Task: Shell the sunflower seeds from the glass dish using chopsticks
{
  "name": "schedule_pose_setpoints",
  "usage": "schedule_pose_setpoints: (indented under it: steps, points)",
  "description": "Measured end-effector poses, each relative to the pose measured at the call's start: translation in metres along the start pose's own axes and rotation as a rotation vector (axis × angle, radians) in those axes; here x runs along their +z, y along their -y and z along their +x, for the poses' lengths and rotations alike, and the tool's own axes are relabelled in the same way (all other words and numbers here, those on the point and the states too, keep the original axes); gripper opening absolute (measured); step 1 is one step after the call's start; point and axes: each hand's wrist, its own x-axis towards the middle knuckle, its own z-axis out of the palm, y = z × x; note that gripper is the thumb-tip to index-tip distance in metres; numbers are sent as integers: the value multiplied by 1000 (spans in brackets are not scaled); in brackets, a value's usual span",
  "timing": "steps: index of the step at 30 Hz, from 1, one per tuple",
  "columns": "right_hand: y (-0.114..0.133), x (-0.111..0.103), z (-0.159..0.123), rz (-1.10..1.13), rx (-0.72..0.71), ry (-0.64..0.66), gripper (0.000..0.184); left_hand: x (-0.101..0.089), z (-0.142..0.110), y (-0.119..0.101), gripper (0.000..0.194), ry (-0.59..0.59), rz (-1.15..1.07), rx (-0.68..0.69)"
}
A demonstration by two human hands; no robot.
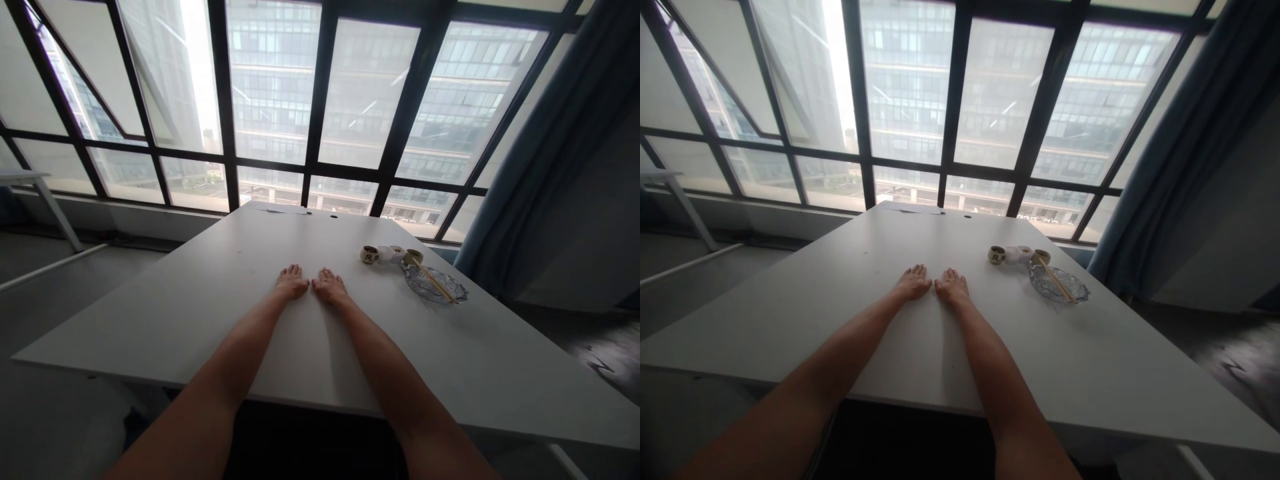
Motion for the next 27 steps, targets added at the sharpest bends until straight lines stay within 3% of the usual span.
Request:
schedule_pose_setpoints:
  steps: [8,13,16,19,20,22,24,25,27]
  points:
    - [-1,-1,-20,-42,-62,12,69,-11,-26,-9,68,57,34,-8]
    - [-8,-2,-63,-97,-171,41,68,-21,-66,-21,72,103,21,-3]
    - [-15,7,-101,-155,-275,23,69,-23,-102,-28,76,142,3,19]
    - [-23,21,-154,-125,-419,-13,73,-22,-158,-30,75,174,-19,73]
    - [-26,26,-175,-78,-482,-35,74,-23,-182,-28,75,198,-41,155]
    - [-33,31,-219,77,-644,-37,72,-31,-235,-18,71,203,-183,281]
    - [-37,30,-260,293,-732,20,62,-49,-292,3,62,251,-440,308]
    - [-36,27,-277,395,-750,113,54,-62,-322,18,56,303,-601,236]
    - [-25,17,-305,554,-834,337,46,-89,-379,56,48,381,-860,-103]
